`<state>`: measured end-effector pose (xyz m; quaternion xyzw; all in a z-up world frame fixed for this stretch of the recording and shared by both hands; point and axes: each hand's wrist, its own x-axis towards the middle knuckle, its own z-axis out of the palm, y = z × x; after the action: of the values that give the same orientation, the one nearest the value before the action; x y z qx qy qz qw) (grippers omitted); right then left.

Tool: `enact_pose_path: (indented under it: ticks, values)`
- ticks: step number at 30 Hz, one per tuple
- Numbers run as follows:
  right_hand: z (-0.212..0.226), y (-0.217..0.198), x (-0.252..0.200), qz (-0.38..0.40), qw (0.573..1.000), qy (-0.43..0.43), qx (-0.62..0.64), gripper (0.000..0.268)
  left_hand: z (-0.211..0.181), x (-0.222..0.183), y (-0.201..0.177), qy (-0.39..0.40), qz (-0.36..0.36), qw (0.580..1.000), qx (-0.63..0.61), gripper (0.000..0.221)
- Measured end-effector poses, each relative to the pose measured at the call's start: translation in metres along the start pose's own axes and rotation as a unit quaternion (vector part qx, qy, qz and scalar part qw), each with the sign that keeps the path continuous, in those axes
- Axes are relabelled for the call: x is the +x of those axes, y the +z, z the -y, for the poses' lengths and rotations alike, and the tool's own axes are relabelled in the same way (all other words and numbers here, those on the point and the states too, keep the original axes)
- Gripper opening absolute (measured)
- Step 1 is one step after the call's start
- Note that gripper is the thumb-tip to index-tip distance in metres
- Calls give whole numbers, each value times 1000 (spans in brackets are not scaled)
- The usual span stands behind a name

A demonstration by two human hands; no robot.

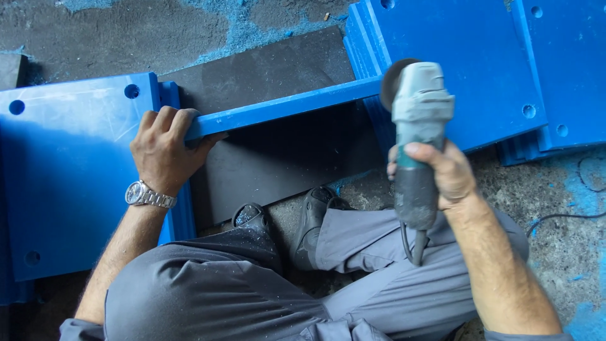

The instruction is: Using an angle grinder to smooth and finish the edges of blue plastic plates on a workshop floor.

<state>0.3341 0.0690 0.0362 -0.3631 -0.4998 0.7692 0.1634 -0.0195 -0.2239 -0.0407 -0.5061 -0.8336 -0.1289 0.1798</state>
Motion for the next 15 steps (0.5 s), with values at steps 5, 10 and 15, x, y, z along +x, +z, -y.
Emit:
enact_pose_path:
  ticks: [5,10,15]
  values:
    - [-1,22,-3,43,994,24,-97,57,-2,0,-3,-2,-9,1000,3,54]
    - [5,-21,-3,11,999,33,7,54,-2,-1,2,-10,-6,1000,-7,55]
    - [6,-37,-5,-55,997,-4,60,50,-6,-1,3,-10,-24,1000,-3,57]
